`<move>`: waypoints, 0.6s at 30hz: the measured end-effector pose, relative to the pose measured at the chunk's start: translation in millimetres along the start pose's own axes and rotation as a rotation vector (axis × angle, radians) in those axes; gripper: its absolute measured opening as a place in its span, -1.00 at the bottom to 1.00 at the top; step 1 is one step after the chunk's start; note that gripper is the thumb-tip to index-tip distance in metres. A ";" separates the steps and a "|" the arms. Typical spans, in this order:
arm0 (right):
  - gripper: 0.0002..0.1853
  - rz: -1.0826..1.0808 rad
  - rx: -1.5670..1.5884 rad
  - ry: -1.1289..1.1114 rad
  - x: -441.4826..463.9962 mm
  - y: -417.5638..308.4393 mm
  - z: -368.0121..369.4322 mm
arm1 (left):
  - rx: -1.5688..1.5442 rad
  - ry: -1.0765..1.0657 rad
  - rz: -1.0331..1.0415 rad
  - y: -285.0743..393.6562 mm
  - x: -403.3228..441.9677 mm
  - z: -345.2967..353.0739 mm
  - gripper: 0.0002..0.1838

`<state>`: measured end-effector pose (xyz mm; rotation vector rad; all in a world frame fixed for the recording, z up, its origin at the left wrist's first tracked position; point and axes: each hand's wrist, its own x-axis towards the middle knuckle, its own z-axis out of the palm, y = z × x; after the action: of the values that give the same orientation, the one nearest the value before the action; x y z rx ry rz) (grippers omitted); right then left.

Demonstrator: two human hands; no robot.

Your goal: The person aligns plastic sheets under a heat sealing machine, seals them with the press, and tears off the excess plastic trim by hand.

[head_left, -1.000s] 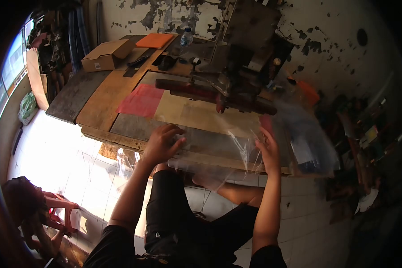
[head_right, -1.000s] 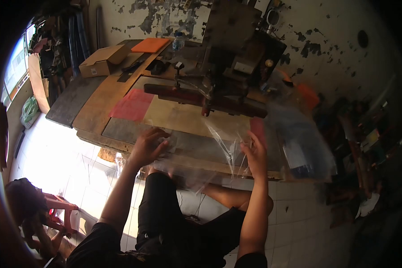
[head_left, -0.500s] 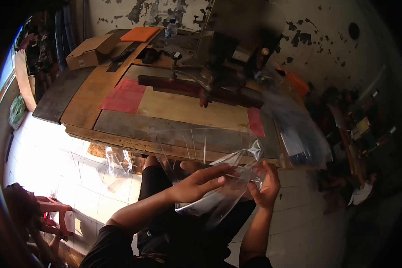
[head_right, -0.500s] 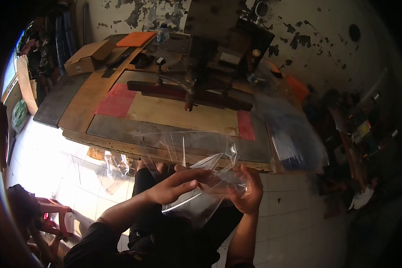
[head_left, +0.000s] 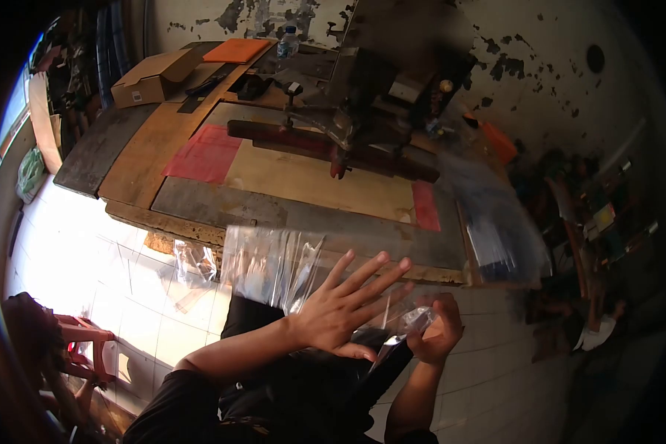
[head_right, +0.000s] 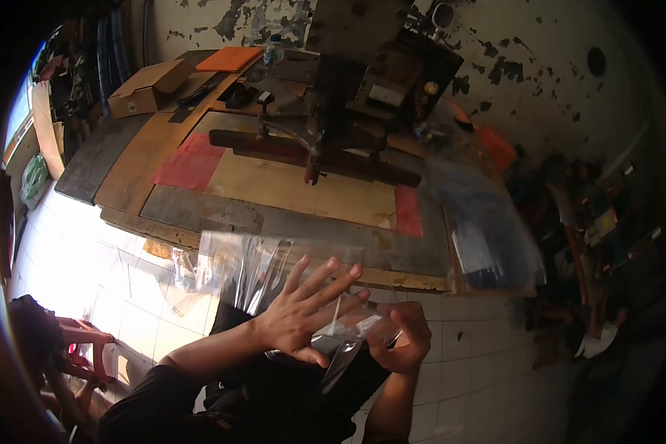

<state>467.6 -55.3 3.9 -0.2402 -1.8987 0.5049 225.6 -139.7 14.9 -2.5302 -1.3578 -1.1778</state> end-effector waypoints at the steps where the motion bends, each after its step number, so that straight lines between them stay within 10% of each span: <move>1: -0.25 -0.026 -0.028 -0.066 0.2 -0.2 -0.7 | 0.000 0.001 -0.001 1.1 3.1 -2.0 0.22; 18: -0.30 0.000 -0.105 0.088 3.9 -13.4 12.4 | -0.217 0.055 -0.043 1.4 13.6 -28.5 0.08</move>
<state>455.6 -68.5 9.5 -0.3253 -1.8417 0.3890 214.0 -141.4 44.3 -2.5976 -1.3463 -1.4674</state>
